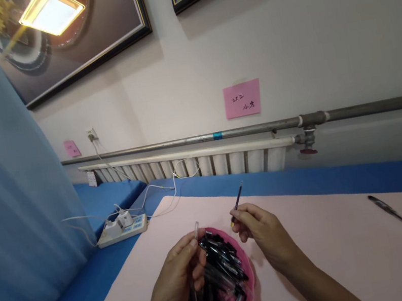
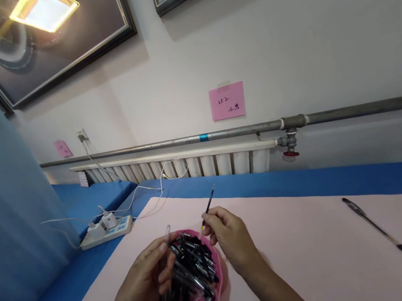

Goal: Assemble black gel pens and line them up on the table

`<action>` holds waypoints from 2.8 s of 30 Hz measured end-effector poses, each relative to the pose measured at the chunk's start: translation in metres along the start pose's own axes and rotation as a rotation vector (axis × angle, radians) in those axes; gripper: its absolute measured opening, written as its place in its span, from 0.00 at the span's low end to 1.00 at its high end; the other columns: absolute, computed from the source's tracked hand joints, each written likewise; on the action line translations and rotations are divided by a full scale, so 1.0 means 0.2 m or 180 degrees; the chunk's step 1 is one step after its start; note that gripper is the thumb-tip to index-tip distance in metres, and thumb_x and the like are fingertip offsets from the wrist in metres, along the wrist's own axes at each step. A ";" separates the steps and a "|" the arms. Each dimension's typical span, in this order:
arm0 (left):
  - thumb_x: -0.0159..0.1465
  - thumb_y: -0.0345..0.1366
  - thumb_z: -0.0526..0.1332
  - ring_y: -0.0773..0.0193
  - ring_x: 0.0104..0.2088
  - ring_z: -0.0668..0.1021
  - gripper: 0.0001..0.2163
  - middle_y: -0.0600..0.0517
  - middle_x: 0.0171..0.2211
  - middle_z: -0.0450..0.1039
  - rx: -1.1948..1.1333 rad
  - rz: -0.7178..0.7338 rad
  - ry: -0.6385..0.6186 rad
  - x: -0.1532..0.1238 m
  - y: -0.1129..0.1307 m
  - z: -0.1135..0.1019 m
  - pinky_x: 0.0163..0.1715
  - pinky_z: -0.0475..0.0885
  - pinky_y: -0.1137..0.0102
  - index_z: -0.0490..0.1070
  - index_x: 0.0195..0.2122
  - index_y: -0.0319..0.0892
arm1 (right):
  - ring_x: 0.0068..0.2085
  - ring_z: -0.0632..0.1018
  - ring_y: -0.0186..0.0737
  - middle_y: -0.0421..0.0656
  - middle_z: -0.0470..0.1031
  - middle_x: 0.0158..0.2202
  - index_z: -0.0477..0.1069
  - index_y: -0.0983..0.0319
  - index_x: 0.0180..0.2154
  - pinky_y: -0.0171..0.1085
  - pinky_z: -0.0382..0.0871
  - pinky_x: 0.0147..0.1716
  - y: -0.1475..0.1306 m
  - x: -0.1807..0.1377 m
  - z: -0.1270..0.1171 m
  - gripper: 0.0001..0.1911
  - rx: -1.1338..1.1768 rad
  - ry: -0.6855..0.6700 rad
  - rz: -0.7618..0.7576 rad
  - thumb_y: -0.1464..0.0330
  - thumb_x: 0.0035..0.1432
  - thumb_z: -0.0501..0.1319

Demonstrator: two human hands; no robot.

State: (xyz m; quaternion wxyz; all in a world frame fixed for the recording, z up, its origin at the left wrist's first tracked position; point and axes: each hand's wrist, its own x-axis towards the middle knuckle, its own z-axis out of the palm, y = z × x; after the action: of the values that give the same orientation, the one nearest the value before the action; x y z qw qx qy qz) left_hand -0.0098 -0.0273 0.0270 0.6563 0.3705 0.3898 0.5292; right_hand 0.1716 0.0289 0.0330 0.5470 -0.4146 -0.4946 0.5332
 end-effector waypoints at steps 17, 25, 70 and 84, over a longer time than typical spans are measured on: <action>0.60 0.43 0.58 0.79 0.12 0.51 0.16 0.60 0.16 0.60 0.0626 -0.0439 -0.0414 -0.01 -0.03 0.03 0.11 0.41 0.77 0.70 0.46 0.41 | 0.26 0.72 0.34 0.41 0.74 0.24 0.72 0.63 0.27 0.32 0.64 0.23 -0.01 -0.04 0.06 0.13 0.0719 -0.0245 0.0044 0.59 0.49 0.64; 0.58 0.43 0.60 0.79 0.11 0.52 0.15 0.57 0.16 0.62 0.0658 -0.0385 -0.0254 -0.02 -0.03 0.05 0.12 0.42 0.77 0.73 0.44 0.42 | 0.24 0.70 0.33 0.41 0.73 0.24 0.72 0.63 0.27 0.32 0.62 0.23 -0.03 -0.05 0.06 0.12 0.0795 -0.0262 0.0047 0.59 0.48 0.64; 0.55 0.43 0.64 0.79 0.12 0.54 0.14 0.60 0.16 0.61 0.0470 -0.0192 0.0122 -0.03 0.02 -0.01 0.12 0.43 0.79 0.72 0.38 0.40 | 0.26 0.72 0.35 0.37 0.73 0.27 0.73 0.58 0.36 0.33 0.63 0.25 -0.07 -0.11 0.08 0.09 -0.0741 -0.1146 0.0223 0.63 0.53 0.58; 0.53 0.44 0.65 0.79 0.13 0.55 0.19 0.60 0.19 0.62 -0.0261 0.0612 0.0994 -0.01 0.07 -0.04 0.11 0.50 0.82 0.69 0.43 0.41 | 0.51 0.67 0.53 0.53 0.66 0.53 0.67 0.64 0.51 0.46 0.61 0.50 0.26 -0.14 0.17 0.26 -0.3761 -0.1538 -0.0994 0.75 0.48 0.56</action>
State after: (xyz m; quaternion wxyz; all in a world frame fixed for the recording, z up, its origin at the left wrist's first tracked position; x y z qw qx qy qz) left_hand -0.0227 -0.0266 0.0355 0.5488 0.2924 0.4278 0.6560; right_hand 0.1312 0.0022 -0.0148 0.1717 -0.4371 -0.8675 0.1642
